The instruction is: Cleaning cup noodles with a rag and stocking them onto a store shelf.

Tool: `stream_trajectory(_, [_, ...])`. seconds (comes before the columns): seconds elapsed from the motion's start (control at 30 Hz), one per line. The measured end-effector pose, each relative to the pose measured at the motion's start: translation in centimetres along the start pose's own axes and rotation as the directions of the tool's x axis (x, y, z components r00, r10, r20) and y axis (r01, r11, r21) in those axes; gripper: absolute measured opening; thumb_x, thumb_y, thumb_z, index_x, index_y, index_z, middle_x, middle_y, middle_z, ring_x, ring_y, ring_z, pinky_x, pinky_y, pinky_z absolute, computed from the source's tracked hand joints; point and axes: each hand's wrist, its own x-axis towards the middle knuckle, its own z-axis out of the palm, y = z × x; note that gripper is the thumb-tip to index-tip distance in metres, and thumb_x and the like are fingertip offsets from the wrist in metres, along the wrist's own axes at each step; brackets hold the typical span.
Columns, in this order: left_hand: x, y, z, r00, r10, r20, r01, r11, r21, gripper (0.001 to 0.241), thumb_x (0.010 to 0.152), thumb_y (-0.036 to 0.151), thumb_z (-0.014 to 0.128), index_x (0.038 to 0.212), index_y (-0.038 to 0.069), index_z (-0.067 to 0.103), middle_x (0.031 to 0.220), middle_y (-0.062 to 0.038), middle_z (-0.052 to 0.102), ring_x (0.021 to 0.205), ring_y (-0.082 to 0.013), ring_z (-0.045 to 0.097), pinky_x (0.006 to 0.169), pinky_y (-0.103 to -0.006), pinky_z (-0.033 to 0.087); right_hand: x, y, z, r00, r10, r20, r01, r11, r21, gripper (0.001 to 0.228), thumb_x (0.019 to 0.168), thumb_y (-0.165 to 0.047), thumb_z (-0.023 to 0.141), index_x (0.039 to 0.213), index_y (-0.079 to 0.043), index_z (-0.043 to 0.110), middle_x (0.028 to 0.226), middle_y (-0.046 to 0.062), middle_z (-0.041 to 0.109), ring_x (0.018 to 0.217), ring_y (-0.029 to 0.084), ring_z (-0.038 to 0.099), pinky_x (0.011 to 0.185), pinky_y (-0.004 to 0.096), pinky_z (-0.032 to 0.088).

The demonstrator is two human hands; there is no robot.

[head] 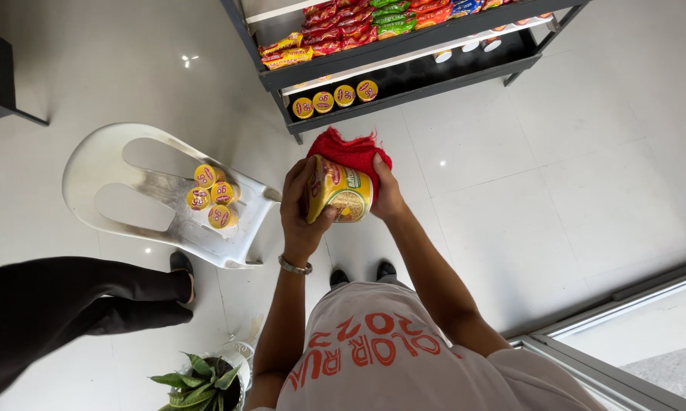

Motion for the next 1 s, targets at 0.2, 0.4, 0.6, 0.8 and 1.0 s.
stream_trajectory(0.2, [-0.4, -2.2, 1.5, 0.997, 0.056, -0.049, -0.050, 0.992, 0.116, 0.085, 0.087, 0.045, 0.076, 0.153, 0.005, 0.039, 0.151, -0.019, 0.036, 0.142, -0.0343, 0.038, 0.118, -0.0525, 0.030, -0.9, -1.6, 3.5, 0.961, 0.204, -0.186, -0.143, 0.944, 0.298, 0.068, 0.088, -0.065, 0.065, 0.112, -0.002, 0.067, 0.102, 0.014, 0.070, 0.094, 0.026, 0.069, 0.090, 0.041, 0.057])
stream_trajectory(0.4, [0.3, -3.3, 1.5, 0.993, 0.071, -0.090, -0.040, 0.951, 0.308, 0.090, 0.086, 0.046, 0.079, 0.156, 0.010, 0.034, 0.154, -0.019, 0.031, 0.145, -0.0381, 0.033, 0.117, -0.0596, 0.028, -1.3, 1.6, 2.9, 0.909, 0.385, -0.158, -0.254, 0.814, 0.522, 0.066, 0.096, -0.064, 0.054, 0.123, -0.005, 0.063, 0.115, 0.012, 0.068, 0.108, 0.027, 0.065, 0.096, 0.042, 0.053])
stream_trajectory(0.6, [-0.1, -3.7, 0.3, 0.986, 0.092, -0.139, -0.052, 0.961, 0.270, 0.089, 0.086, 0.046, 0.078, 0.154, 0.007, 0.035, 0.152, -0.018, 0.035, 0.142, -0.0366, 0.038, 0.117, -0.0547, 0.031, -1.5, 1.3, 4.6, 0.921, 0.350, -0.171, -0.238, 0.852, 0.466, 0.062, 0.096, -0.059, 0.057, 0.122, -0.003, 0.062, 0.116, 0.012, 0.066, 0.108, 0.026, 0.064, 0.098, 0.040, 0.052])
stream_trajectory(0.8, [-1.2, -4.6, -2.2, 0.976, 0.077, -0.202, -0.043, 0.985, 0.169, 0.094, 0.086, 0.047, 0.082, 0.155, 0.007, 0.033, 0.153, -0.014, 0.034, 0.137, -0.0262, 0.042, 0.117, -0.0493, 0.031, -2.3, 0.9, 6.4, 0.921, 0.316, -0.227, -0.188, 0.873, 0.450, 0.066, 0.091, -0.060, 0.065, 0.123, -0.003, 0.063, 0.118, 0.015, 0.066, 0.110, 0.028, 0.063, 0.101, 0.042, 0.049])
stream_trajectory(1.0, [-0.8, -3.5, -5.0, 0.908, 0.240, -0.345, -0.063, 0.889, 0.453, 0.105, 0.079, 0.051, 0.086, 0.154, 0.001, 0.033, 0.151, -0.022, 0.031, 0.142, -0.0393, 0.032, 0.119, -0.0548, 0.025, -5.9, 4.1, 11.3, 0.930, 0.207, -0.303, -0.096, 0.935, 0.341, 0.064, 0.094, -0.054, 0.064, 0.130, -0.002, 0.062, 0.116, 0.015, 0.067, 0.103, 0.026, 0.066, 0.100, 0.041, 0.051])
